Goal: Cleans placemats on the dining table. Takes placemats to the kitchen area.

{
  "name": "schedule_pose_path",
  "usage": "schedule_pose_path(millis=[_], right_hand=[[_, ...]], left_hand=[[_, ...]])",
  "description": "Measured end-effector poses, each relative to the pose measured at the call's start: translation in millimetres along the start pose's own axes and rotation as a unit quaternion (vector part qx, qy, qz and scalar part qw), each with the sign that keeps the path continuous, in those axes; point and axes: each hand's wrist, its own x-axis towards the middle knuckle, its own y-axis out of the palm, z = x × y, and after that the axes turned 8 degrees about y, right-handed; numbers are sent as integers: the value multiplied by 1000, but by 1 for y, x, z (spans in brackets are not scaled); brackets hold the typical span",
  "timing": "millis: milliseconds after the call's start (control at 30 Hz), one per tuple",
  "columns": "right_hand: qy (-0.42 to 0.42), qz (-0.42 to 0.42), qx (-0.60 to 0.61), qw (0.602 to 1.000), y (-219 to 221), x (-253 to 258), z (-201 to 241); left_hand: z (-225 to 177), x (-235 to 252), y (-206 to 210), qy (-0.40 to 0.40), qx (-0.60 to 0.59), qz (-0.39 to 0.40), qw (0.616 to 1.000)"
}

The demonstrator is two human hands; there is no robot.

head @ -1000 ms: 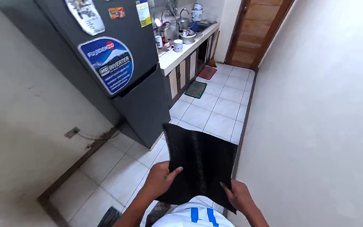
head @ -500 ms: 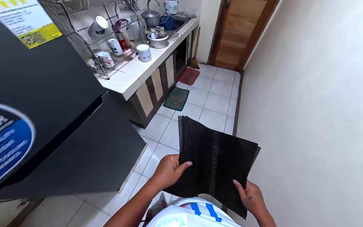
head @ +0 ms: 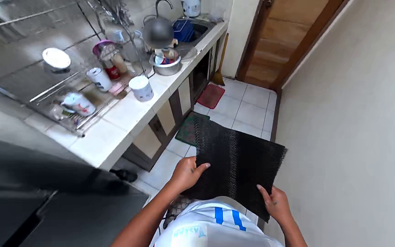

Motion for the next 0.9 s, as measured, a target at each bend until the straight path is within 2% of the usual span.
schedule_pose_path(millis=[200, 367, 467, 567, 700, 900], right_hand=[[66, -68, 9, 995, -16, 170, 21], [123, -78, 23, 989, -13, 323, 23], [98, -73, 15, 992, -18, 443, 36], [72, -53, -3, 996, -32, 566, 73], [42, -3, -67, 997, -40, 720, 138], [-69, 55, -62, 994, -22, 924, 238]], left_hand=[[-13, 222, -35, 28, -30, 58, 997], [-2, 387, -47, 33, -65, 73, 995], [7, 484, -63, 13, -91, 34, 995], [4, 570, -95, -19, -98, -2, 995], [13, 658, -140, -72, -116, -75, 988], [64, 783, -205, -78, -180, -212, 957]])
